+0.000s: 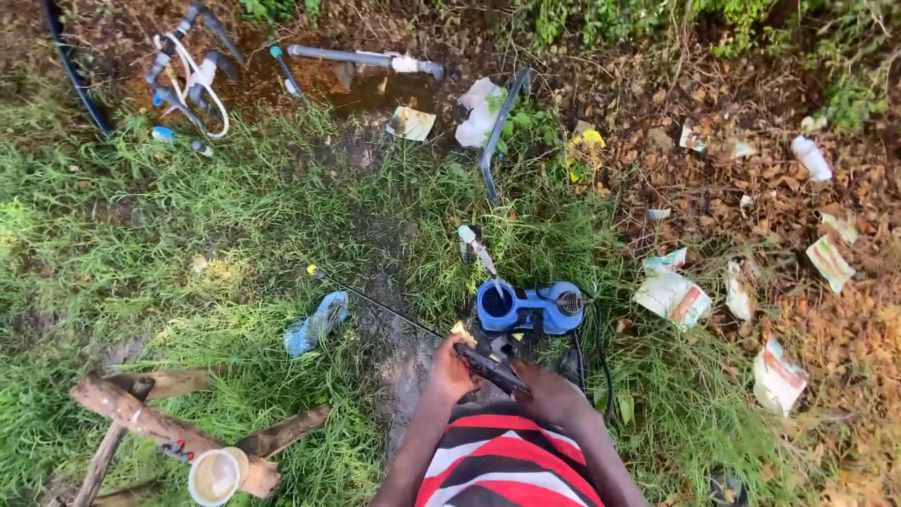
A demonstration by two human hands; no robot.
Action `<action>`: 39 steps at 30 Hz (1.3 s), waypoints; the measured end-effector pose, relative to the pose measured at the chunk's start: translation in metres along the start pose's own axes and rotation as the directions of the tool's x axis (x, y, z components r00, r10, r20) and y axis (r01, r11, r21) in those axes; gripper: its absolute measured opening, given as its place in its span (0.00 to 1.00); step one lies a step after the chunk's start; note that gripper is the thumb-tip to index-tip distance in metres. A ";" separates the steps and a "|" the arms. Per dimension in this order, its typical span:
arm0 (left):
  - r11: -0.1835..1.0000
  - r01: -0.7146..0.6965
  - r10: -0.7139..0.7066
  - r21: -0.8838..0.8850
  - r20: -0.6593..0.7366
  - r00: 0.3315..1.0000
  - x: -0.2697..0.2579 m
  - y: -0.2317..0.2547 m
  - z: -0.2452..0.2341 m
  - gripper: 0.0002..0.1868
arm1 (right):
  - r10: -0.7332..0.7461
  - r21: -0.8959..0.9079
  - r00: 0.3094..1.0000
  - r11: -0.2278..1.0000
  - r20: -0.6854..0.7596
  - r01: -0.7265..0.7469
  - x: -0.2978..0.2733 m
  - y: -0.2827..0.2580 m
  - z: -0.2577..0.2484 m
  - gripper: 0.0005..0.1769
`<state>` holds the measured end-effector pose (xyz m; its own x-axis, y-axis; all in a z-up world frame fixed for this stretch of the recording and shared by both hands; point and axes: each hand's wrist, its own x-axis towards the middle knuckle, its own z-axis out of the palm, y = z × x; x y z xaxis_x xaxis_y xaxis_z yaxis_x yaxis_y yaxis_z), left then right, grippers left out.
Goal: The person assembles a blue manual garden sprayer by attaching a yellow nozzle to the wand and connecting the wand to the tank. They then pump the handle to pressurize the device and test the spray function.
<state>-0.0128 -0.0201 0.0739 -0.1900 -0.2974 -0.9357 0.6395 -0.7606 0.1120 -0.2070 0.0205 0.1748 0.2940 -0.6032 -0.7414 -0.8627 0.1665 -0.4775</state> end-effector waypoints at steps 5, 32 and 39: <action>0.999 0.006 -0.006 -0.032 -0.001 1.000 0.013 0.000 -0.007 0.15 | 0.010 0.024 1.000 1.000 0.017 -0.010 -0.004 -0.008 -0.004 0.35; 0.989 0.051 -0.054 -0.138 -0.018 0.998 0.066 -0.001 -0.024 0.14 | 0.038 -0.015 0.982 0.999 0.184 -0.036 0.080 0.058 0.026 0.45; 0.981 0.061 -0.062 -0.183 -0.005 0.998 0.068 0.004 -0.028 0.15 | -0.012 -0.069 0.984 0.997 0.178 0.025 0.104 0.066 0.030 0.40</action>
<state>-0.0024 -0.0275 0.0013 -0.2259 -0.2466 -0.9424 0.7525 -0.6586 -0.0081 -0.2213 -0.0082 0.0521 0.3732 -0.4570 -0.8074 -0.8813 0.0974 -0.4624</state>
